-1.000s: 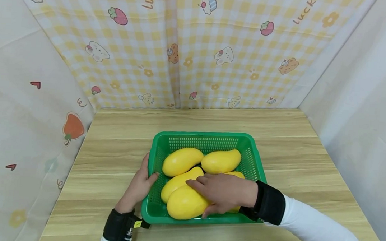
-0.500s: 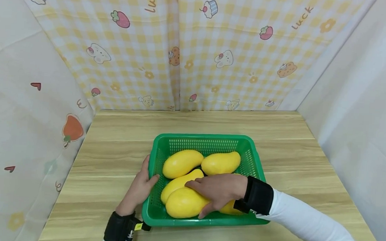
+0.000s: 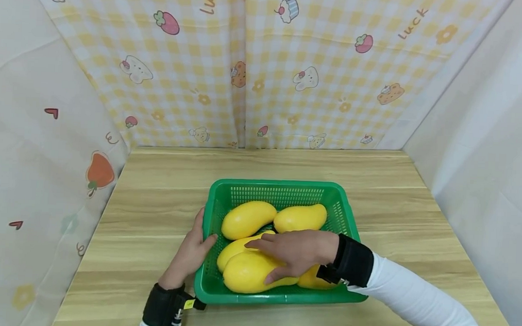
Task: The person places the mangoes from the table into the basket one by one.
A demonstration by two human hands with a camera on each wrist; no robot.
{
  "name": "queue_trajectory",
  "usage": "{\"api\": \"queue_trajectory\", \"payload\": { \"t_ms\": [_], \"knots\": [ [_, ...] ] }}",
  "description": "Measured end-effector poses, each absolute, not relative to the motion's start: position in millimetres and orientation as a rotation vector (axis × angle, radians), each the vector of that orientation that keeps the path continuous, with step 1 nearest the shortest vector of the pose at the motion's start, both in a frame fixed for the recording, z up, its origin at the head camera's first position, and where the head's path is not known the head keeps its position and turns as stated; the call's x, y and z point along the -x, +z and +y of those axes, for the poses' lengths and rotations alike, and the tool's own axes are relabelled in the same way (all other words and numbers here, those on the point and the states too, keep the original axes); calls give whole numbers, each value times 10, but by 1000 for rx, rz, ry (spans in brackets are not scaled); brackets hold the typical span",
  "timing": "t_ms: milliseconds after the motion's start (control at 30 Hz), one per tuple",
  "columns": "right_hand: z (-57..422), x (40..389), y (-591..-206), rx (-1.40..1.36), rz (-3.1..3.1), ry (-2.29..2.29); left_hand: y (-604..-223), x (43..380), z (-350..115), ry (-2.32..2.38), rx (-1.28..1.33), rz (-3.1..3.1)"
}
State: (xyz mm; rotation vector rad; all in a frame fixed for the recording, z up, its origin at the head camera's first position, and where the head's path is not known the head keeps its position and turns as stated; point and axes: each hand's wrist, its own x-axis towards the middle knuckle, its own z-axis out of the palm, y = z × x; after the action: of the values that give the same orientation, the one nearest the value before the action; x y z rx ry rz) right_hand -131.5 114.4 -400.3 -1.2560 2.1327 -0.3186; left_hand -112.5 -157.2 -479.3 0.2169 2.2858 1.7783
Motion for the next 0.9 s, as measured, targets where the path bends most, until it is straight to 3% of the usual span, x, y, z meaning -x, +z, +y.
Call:
{"api": "queue_trajectory", "payload": {
  "t_ms": [567,900],
  "knots": [
    [1110,1254,-4040,1387,2189,-263,-4828,1133,-1594,1691,-189,2375],
    [1398,1160,-3754,1266,2431,-331,-4813,1136,-1715,1223,-202,2775]
  ]
}}
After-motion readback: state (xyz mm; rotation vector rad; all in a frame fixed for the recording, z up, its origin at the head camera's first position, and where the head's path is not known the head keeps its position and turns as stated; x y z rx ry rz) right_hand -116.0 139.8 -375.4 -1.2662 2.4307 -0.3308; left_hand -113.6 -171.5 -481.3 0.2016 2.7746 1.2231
